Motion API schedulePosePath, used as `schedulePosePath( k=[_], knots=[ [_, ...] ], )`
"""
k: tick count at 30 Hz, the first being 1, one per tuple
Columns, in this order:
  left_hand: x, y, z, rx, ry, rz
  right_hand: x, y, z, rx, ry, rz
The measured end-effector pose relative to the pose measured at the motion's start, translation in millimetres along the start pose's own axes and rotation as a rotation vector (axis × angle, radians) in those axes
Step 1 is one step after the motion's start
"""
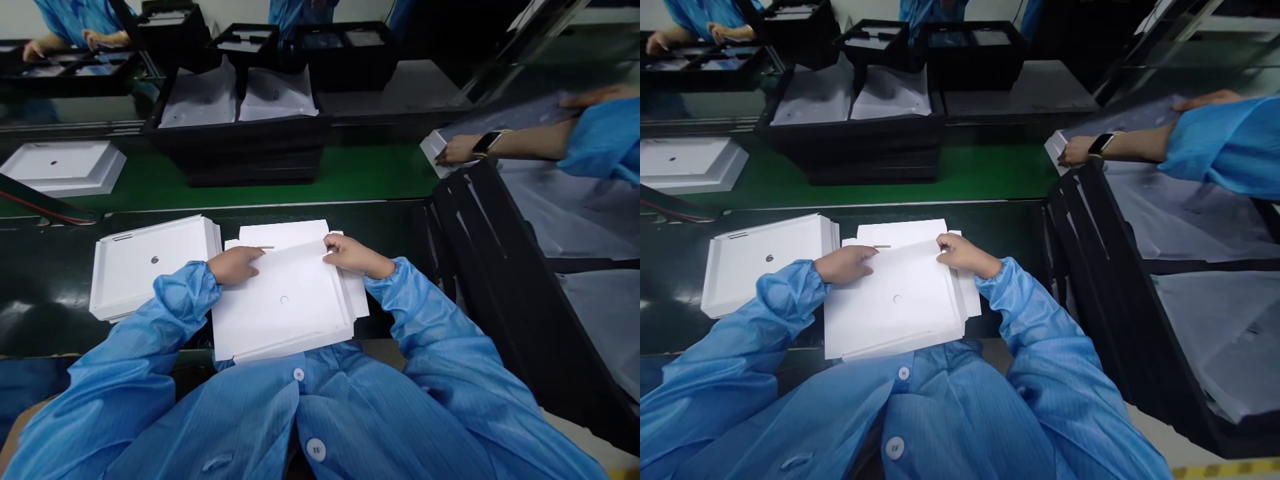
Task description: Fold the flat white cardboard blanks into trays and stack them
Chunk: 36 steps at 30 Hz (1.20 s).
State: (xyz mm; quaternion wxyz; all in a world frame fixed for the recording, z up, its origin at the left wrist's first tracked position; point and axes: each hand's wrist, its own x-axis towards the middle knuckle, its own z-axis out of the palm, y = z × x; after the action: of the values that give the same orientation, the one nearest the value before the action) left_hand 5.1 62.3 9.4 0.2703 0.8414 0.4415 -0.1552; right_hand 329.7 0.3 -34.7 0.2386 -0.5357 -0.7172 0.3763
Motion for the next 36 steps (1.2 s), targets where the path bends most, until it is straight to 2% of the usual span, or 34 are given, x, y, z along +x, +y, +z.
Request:
schedulePosePath(
  k=[3,5,8,13,16,20,24,27,30,36],
  knots=[
    [-6.3,7.6,10.6,0.106,0.064,0.052,-3.5,1.6,-1.7,-0.272,-0.048,-0.037],
    [-11.3,10.9,19.2,0.167,0.122,0.109,-8.4,2.1,-1.1,-0.372,-0.084,-0.051],
    [-20.9,13.2,33.9,0.213,0.225,0.167,-17.5,1.8,2.6,-0.385,-0.087,-0.044],
    [-42.7,20.4,60.4,0.284,0.382,0.165,-31.8,0.5,11.8,-0.373,-0.021,-0.073],
    [-54.8,27.1,74.1,0.346,0.413,0.168,-40.8,-1.6,14.3,-0.424,-0.016,-0.126],
    [-63.5,31.9,86.4,0.363,0.382,0.207,-53.5,-12.6,11.3,-0.584,-0.062,-0.251],
    [-64.2,37.6,90.0,0.38,0.314,0.197,-58.6,-30.8,10.4,-0.787,-0.12,-0.306],
    [-61.1,45.0,86.7,0.37,0.273,0.172,-55.0,-39.6,17.9,-0.86,-0.152,-0.305],
    [-55.8,50.8,80.0,0.353,0.246,0.151,-49.1,-41.5,32.9,-0.822,-0.096,-0.282],
    [-44.5,51.1,69.8,0.277,0.283,0.19,-40.6,-41.3,62.1,-0.705,-0.063,-0.363]
  ],
)
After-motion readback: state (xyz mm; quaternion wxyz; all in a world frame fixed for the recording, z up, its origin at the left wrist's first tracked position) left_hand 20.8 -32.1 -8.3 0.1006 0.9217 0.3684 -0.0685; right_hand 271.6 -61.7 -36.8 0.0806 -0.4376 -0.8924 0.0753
